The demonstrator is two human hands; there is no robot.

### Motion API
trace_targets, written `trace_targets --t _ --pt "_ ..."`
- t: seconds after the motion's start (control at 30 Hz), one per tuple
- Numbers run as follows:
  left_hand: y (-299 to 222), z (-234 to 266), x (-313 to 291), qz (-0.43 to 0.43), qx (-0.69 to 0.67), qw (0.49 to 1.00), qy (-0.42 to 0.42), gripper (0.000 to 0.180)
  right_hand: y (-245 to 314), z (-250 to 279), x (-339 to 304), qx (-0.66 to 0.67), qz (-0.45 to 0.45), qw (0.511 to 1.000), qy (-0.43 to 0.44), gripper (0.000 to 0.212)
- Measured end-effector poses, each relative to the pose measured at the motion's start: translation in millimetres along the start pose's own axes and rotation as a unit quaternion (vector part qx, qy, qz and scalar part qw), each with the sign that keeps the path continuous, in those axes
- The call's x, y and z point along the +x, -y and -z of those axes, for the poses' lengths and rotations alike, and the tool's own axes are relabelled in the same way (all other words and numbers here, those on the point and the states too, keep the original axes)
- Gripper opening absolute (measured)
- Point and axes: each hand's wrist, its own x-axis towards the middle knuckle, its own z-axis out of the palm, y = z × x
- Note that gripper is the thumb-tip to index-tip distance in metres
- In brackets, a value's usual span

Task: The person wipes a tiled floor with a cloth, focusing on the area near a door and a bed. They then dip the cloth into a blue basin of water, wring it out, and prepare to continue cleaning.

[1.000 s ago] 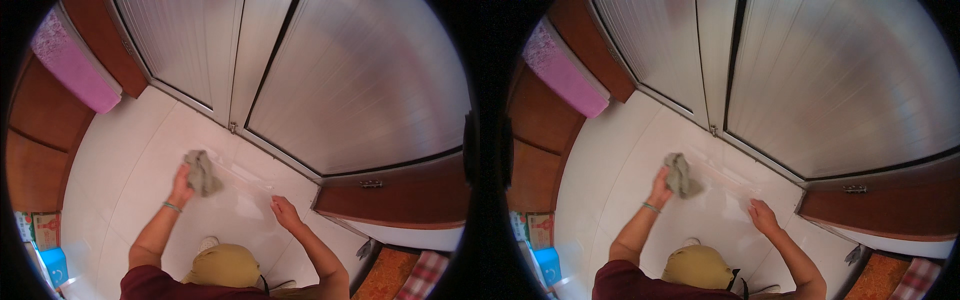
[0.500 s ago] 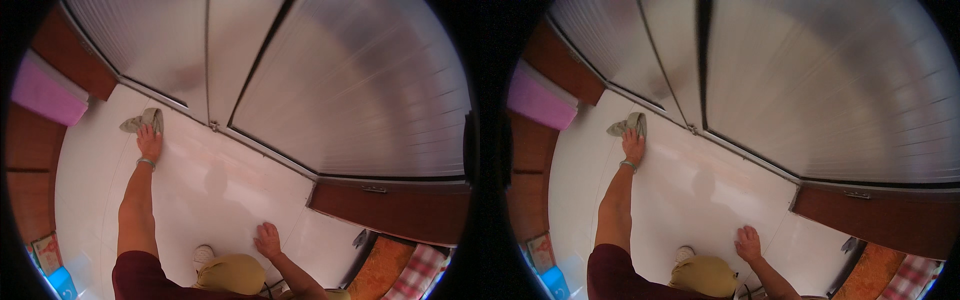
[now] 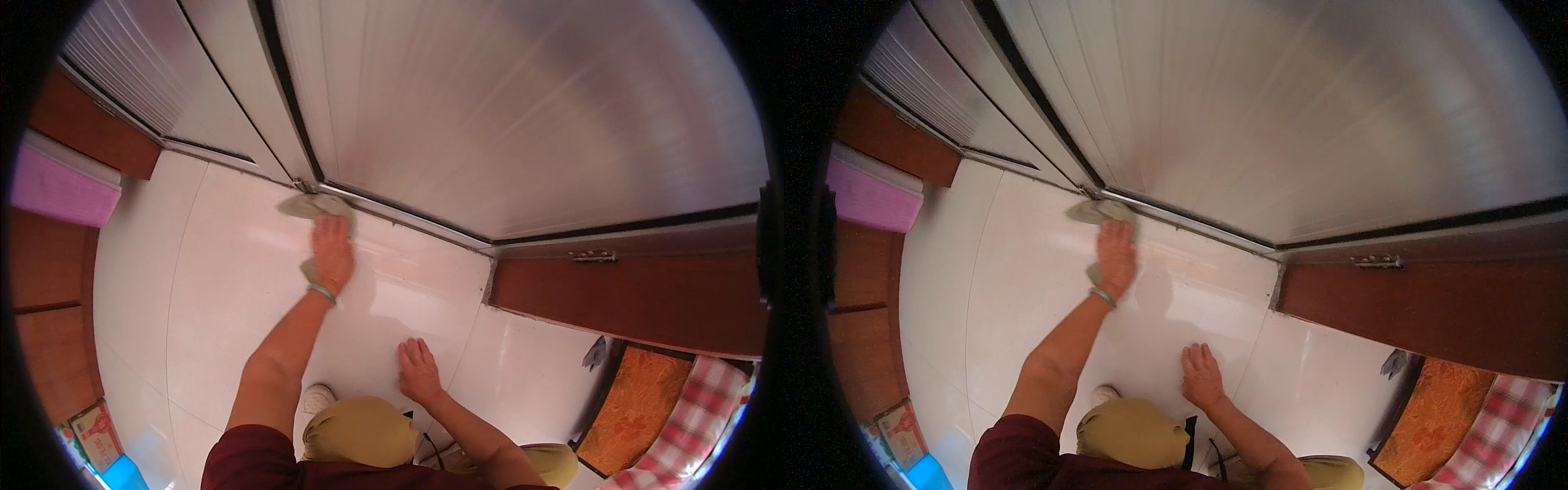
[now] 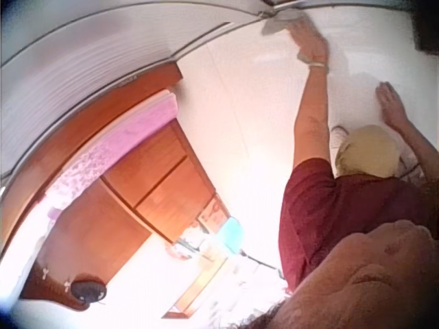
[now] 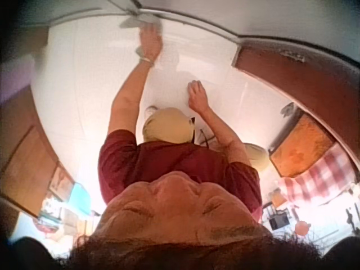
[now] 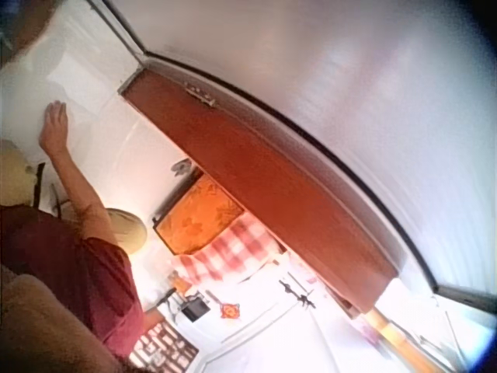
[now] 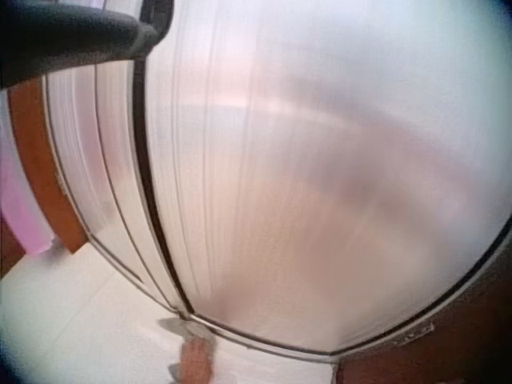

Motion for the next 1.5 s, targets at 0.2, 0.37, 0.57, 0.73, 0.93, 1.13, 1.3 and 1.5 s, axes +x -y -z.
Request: trace_targets --t 0.2,0.37,0.57,0.73,0.93,1.13,1.3,1.5 --pt "-139 -39 -51 -0.204 -0.152 0.967 0.031 0.045 -5 -5 -7 0.056 -0.027 0.998 -0.003 0.068" --pt "-168 -53 -54 -0.21 -0.229 0.944 0.113 0.047 -8 -12 -9 0.046 -0.014 0.999 0.005 0.071" --pt "-108 49 -34 0.126 -0.793 0.529 0.275 0.04 -22 -9 -16 0.067 -0.013 0.998 0.014 0.066" --pt "64 160 -97 0.198 -0.765 0.612 -0.014 0.04 -19 -10 -7 0.046 -0.007 0.999 -0.014 0.057" --pt "266 157 -260 0.211 -0.055 0.976 0.017 0.023 -4 -3 -3 0.073 -0.003 0.997 -0.001 0.055" --pt "245 153 -214 0.175 -0.039 0.983 -0.044 0.042 -12 14 9 0.072 0.014 0.997 0.011 0.051" --pt "195 105 -188 0.265 0.075 0.96 -0.046 0.06 -18 10 19 0.094 0.005 0.995 -0.018 0.044" --pt "80 65 -150 0.191 0.003 0.981 -0.042 0.057 -6 0 30 0.146 -0.013 0.989 -0.002 0.037"
